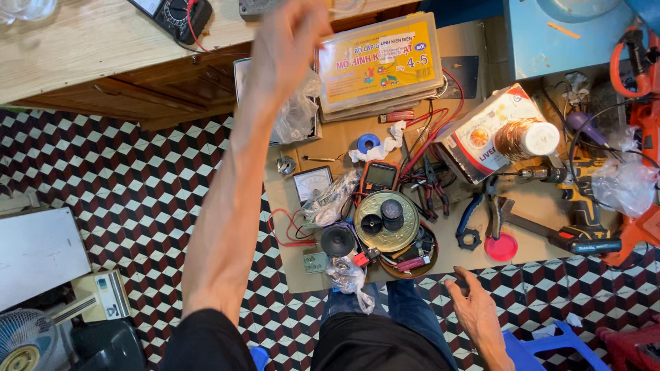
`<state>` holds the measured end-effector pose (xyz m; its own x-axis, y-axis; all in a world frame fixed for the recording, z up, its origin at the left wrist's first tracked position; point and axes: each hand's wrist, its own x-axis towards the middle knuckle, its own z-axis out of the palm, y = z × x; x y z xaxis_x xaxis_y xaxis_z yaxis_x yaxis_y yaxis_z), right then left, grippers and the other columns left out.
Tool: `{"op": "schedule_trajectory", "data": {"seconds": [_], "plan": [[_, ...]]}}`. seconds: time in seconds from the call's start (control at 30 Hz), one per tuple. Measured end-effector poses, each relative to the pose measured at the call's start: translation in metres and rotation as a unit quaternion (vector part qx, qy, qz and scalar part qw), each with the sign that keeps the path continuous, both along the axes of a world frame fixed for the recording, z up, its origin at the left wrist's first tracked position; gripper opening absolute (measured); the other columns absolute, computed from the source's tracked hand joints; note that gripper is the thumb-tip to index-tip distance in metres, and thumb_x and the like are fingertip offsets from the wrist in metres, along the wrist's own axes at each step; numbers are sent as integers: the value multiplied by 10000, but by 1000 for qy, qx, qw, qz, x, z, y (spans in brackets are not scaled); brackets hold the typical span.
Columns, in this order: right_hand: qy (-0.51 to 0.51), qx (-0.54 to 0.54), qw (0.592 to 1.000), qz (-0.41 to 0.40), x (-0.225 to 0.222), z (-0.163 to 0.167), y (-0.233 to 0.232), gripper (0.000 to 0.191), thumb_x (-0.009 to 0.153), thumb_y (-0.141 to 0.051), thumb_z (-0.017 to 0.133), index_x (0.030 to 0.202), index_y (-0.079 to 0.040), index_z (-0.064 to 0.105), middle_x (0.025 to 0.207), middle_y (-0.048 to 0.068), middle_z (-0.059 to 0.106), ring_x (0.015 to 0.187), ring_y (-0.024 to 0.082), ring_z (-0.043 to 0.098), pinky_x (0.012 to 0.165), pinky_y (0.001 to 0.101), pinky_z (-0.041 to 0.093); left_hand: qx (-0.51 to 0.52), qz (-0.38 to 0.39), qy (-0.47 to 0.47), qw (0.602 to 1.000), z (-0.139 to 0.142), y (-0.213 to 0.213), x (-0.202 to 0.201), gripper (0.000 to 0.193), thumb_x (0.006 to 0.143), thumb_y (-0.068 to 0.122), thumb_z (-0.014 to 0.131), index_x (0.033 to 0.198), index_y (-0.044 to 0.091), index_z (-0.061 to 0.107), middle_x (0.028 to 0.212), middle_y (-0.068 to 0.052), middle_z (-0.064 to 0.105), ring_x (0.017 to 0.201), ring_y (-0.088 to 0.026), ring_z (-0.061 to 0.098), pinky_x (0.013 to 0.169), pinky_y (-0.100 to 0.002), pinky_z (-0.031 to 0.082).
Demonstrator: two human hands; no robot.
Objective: The person assembles small electronic components on a cluttered workbench. They handle a small cylindrical metal part, connect wires, and use a soldering iron to join components. The person also picks up a spool of copper wire and places it on a box.
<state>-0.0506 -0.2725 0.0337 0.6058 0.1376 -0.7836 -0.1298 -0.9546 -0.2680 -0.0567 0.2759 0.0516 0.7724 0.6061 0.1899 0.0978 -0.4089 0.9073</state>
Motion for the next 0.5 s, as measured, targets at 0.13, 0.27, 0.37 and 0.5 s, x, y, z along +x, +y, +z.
{"op": "schedule_trajectory", "data": {"seconds": [0.13, 0.27, 0.37, 0.5], "plan": [[-10, 2, 1000, 12, 2, -2, 6, 553, 921, -362, 646, 1423, -137, 585, 1261, 205, 720, 1091, 339, 716, 956, 398, 531, 75, -141, 244, 956, -45, -127, -62, 181, 910, 226, 692, 981, 79, 769, 913, -176, 741, 870, -365, 730, 804, -461, 555], [-31, 3, 999, 22, -3, -2, -4, 532, 900, -355, 656, 1383, -136, 608, 1297, 161, 710, 1014, 326, 721, 919, 393, 538, 174, -47, 328, 927, -115, -135, -75, 205, 803, 135, 718, 979, 31, 729, 1044, -218, 710, 1006, -427, 676, 794, -517, 529], [-9, -89, 996, 8, -6, 1, -17, 554, 929, -374, 662, 1444, -177, 600, 1121, 212, 715, 929, 328, 691, 877, 398, 572, 242, -16, 263, 934, -145, -129, -68, 280, 721, 157, 749, 941, -13, 718, 1038, -243, 708, 1030, -473, 659, 782, -579, 517], [-41, -33, 998, 31, -11, 7, -27, 533, 881, -360, 688, 1369, -160, 610, 1132, 153, 741, 853, 276, 710, 814, 375, 555, 238, -118, 407, 874, -149, -122, -54, 148, 856, 26, 641, 968, 68, 728, 1071, -204, 711, 1090, -366, 689, 921, -482, 553]]}}
